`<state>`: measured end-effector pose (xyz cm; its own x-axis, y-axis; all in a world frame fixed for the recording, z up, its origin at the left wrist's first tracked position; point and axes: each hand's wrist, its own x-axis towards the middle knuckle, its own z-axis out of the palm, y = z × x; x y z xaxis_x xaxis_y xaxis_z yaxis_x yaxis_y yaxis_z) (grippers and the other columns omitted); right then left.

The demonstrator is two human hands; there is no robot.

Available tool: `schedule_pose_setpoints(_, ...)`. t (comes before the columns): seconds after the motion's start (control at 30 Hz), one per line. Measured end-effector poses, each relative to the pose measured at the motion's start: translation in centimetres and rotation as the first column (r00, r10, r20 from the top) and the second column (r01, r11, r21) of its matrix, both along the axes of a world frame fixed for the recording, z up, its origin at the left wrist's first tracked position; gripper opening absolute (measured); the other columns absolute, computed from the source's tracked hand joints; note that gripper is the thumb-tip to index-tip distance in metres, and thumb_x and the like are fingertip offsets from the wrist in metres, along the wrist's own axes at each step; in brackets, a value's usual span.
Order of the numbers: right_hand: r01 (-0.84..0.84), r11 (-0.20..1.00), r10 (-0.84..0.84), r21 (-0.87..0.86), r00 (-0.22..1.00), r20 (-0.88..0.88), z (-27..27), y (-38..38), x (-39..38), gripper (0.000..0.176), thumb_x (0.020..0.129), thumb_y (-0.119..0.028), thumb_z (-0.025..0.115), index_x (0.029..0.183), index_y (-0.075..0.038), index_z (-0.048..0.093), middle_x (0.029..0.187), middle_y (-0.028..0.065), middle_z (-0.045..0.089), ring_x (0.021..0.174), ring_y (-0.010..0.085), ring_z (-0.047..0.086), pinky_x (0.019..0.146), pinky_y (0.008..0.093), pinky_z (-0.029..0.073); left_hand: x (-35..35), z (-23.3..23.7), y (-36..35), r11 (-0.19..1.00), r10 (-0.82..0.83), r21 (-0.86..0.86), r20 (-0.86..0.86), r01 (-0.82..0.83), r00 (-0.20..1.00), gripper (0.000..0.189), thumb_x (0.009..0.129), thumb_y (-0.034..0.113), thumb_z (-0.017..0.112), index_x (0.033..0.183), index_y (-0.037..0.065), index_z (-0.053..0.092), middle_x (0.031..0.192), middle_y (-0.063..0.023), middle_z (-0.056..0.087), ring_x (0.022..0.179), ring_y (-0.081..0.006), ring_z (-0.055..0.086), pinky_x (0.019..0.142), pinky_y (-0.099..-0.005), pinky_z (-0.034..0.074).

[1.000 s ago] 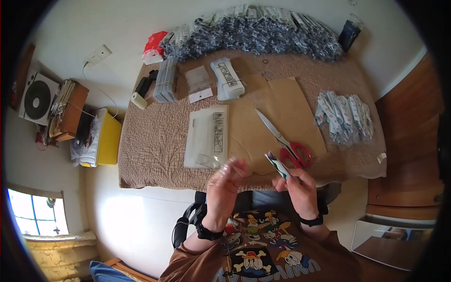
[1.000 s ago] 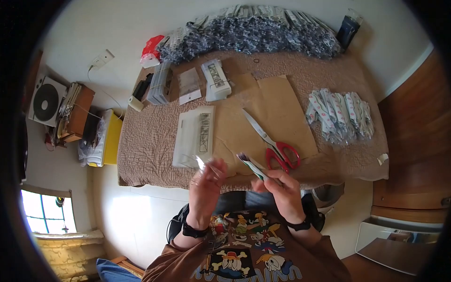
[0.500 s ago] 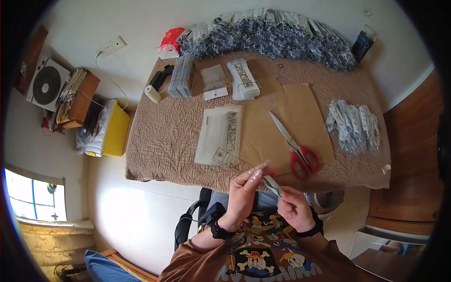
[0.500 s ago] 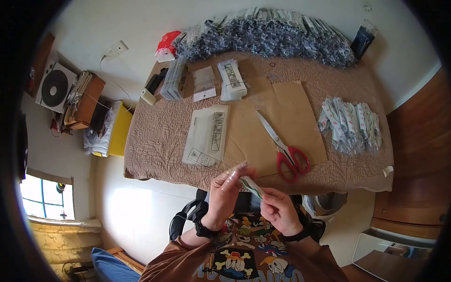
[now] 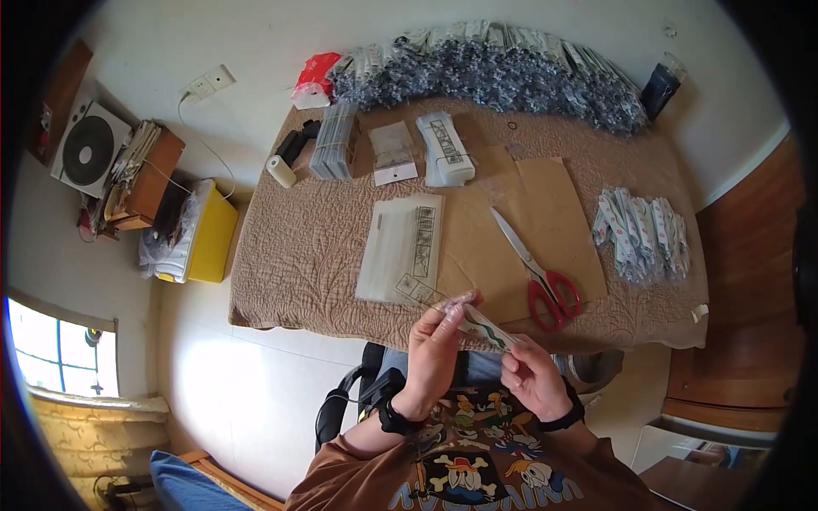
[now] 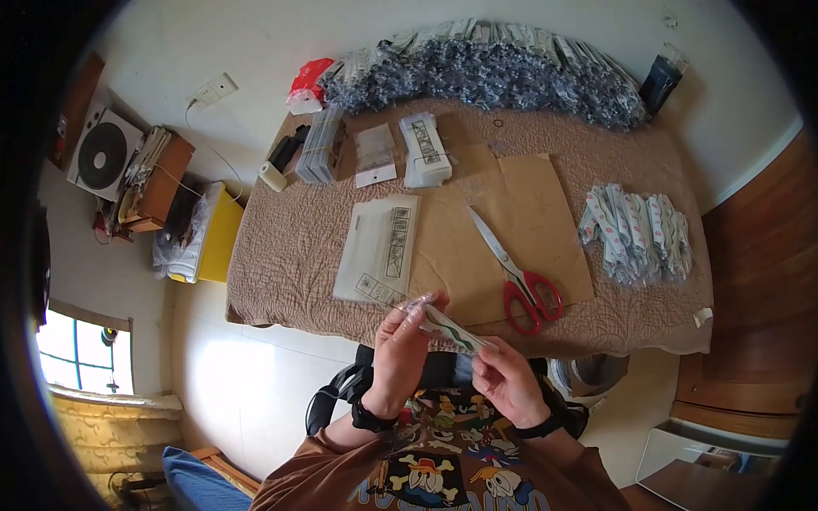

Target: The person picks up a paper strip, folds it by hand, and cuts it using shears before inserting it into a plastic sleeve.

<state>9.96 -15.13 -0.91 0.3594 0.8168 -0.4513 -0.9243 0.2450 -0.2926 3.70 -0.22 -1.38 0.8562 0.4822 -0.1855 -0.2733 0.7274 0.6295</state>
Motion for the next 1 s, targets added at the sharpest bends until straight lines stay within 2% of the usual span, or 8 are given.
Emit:
schedule_pose_setpoints(0.1,0.144,0.987,-0.132,-0.067,0.978,0.161,-1.8,-1.0,-0.6,0.013,0.088,-0.012,0.047,0.095,-0.003,0.052,0.069,0.0027,0.052,0.056,0.0086,0.047,0.05,0.0187,0.036,-0.1,-0.6,-1.8,0.975,-0.014,0.222,-0.068,0.029,0.998,0.019,0.087,0.011,0.05,0.099,-0.001,0.058,0.109,-0.0131,0.057,0.107,-0.0231,0.051,0.093,-0.0346,0.036)
schedule_pose_setpoints(0.23,0.133,0.989,-0.133,0.071,0.991,-0.012,-2.1,-0.9,-0.4,0.017,0.088,-0.014,0.048,0.098,-0.001,0.052,0.071,0.0033,0.055,0.057,0.0096,0.049,0.05,0.0193,0.037,-1.0,-4.2,-4.7,0.928,-0.355,0.015,-0.257,0.371,0.899,0.023,0.086,0.011,0.052,0.105,-0.001,0.055,0.111,-0.0139,0.056,0.108,-0.0238,0.05,0.093,-0.0342,0.037)
schedule_pose_setpoints(0.4,0.304,0.946,-0.232,-0.109,0.876,0.424,-0.4,-0.5,-0.2,0.015,0.083,-0.01,0.055,0.095,-0.002,0.056,0.072,0.0047,0.056,0.058,0.0141,0.052,0.052,0.0213,0.04,-0.1,0.8,-3.8,0.994,-0.03,0.1,-0.027,0.033,0.999,0.027,0.088,0.015,0.048,0.11,-0.002,0.051,0.112,-0.0141,0.054,0.108,-0.0228,0.049,0.092,-0.0347,0.037)
schedule_pose_setpoints(0.47,0.445,0.891,0.041,-0.094,0.126,0.991,-0.9,-1.1,0.5,0.012,0.077,-0.005,0.06,0.089,-0.004,0.061,0.073,0.0055,0.056,0.061,0.0152,0.054,0.052,0.0225,0.041,-0.4,1.5,-1.6,0.99,-0.107,-0.092,-0.029,0.104,0.994,0.032,0.09,0.018,0.045,0.114,-0.003,0.047,0.114,-0.0141,0.053,0.109,-0.0227,0.048,0.093,-0.0356,0.037)
schedule_pose_setpoints(0.5,0.488,0.872,0.226,-0.034,-0.34,0.913,-1.1,-1.2,0.8,0.012,0.074,-0.003,0.062,0.086,-0.005,0.063,0.074,0.006,0.055,0.063,0.0158,0.055,0.053,0.0232,0.042,-0.6,1.7,-1.1,0.973,-0.142,-0.188,-0.024,0.135,0.99,0.035,0.09,0.02,0.043,0.116,-0.004,0.045,0.115,-0.014,0.052,0.11,-0.0227,0.047,0.093,-0.0361,0.037)
schedule_pose_setpoints(0.63,0.479,0.875,0.234,0.065,-0.537,0.811,-1.1,-0.5,0.3,0.022,0.07,-0.001,0.064,0.09,-0.007,0.066,0.078,0.0055,0.059,0.069,0.0206,0.057,0.063,0.0265,0.047,-0.5,0.2,-1.5,0.936,-0.338,-0.136,-0.081,0.326,0.938,0.038,0.091,0.025,0.044,0.117,-0.003,0.046,0.115,-0.0116,0.053,0.102,-0.0183,0.053,0.089,-0.0318,0.04)
schedule_pose_setpoints(0.93,0.351,0.935,0.172,0.047,-0.565,0.807,1.2,-2.9,2.3,0.014,0.076,-0.007,0.059,0.087,-0.002,0.065,0.09,0.0094,0.058,0.091,0.0234,0.053,0.076,0.0325,0.043,-0.4,0.6,0.0,0.906,-0.321,-0.29,0.008,0.31,0.947,0.043,0.09,0.028,0.044,0.121,-0.001,0.042,0.121,-0.012,0.048,0.111,-0.0197,0.046,0.091,-0.0309,0.039)
schedule_pose_setpoints(1.0,0.452,0.89,-0.024,0.068,-0.103,0.994,0.5,-3.7,2.1,0.018,0.081,-0.011,0.055,0.094,0.0,0.062,0.097,0.0101,0.057,0.096,0.0212,0.052,0.081,0.0315,0.042,-0.9,0.5,-0.8,0.858,-0.409,-0.3,0.088,0.416,0.908,0.045,0.089,0.03,0.045,0.122,-0.001,0.041,0.125,-0.0125,0.044,0.114,-0.0208,0.044,0.092,-0.0324,0.038)
